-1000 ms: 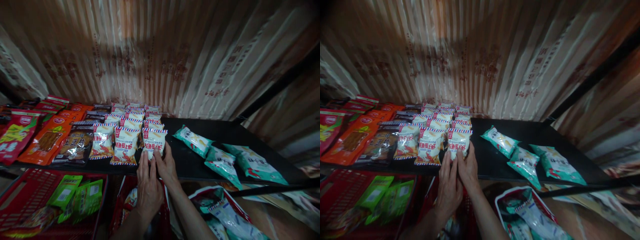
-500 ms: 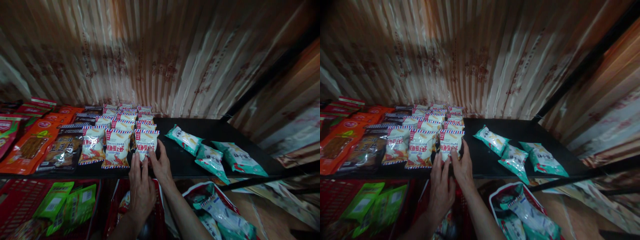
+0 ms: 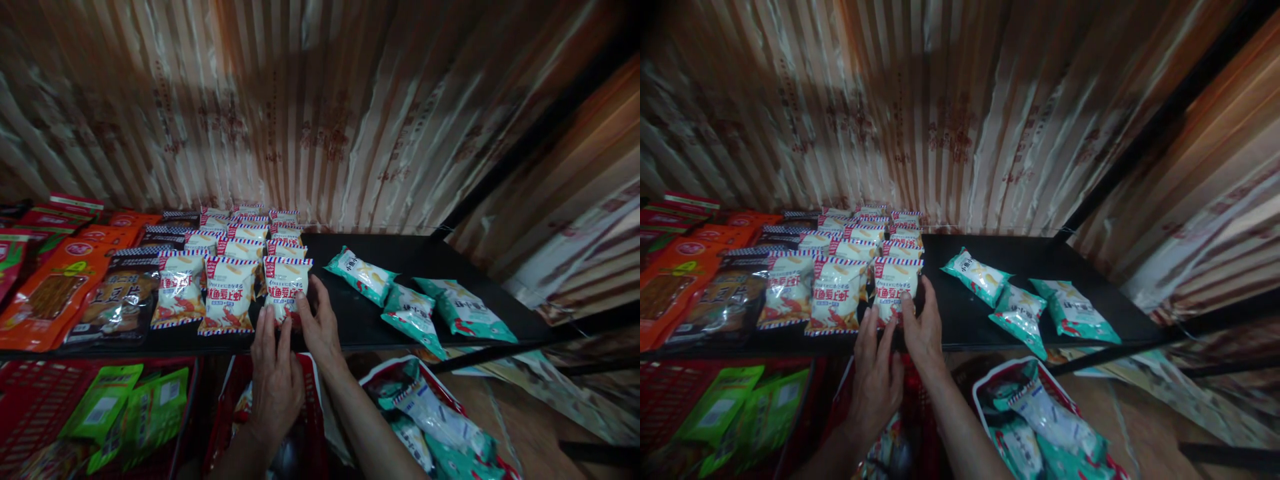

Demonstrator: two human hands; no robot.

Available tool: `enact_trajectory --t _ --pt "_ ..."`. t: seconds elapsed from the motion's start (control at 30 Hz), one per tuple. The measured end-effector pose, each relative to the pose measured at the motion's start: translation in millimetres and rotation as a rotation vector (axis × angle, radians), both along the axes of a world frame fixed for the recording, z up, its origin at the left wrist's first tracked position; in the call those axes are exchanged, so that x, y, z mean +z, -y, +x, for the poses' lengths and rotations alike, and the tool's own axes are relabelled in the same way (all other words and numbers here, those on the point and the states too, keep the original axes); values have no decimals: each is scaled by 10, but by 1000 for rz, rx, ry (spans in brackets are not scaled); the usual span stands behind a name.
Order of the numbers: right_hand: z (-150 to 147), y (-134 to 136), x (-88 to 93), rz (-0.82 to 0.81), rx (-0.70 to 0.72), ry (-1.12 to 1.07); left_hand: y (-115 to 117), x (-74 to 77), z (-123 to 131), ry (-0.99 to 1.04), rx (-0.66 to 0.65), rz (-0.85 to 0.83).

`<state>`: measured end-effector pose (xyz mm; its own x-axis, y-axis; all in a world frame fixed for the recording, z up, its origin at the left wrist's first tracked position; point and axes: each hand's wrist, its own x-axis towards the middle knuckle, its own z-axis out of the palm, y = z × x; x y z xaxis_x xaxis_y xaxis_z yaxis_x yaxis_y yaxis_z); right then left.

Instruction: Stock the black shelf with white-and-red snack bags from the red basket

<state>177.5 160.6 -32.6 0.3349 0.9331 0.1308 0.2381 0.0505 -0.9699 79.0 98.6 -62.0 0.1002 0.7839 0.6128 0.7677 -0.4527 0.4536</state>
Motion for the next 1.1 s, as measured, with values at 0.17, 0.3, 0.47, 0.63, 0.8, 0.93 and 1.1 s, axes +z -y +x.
enact_trajectory --t 0.17,0.3,0.47,0.63,0.8,0.93,1.1 --pt "47 10 2 24 -12 -34 40 7 -58 8 -48 16" --pt "68 85 83 88 -6 -47 117 53 -112 -12 -127 72" --pt "107 223 199 113 -1 1 260 123 -151 -63 -172 65" --pt "152 351 275 143 2 -21 387 136 -197 -77 -110 46" --pt "192 454 217 138 1 -105 452 83 -190 -118 -69 78" --pt "285 331 234 143 -54 -131 363 81 -126 -133 -79 78" --pt "480 -346 384 208 -71 30 143 44 -115 -168 -9 70"
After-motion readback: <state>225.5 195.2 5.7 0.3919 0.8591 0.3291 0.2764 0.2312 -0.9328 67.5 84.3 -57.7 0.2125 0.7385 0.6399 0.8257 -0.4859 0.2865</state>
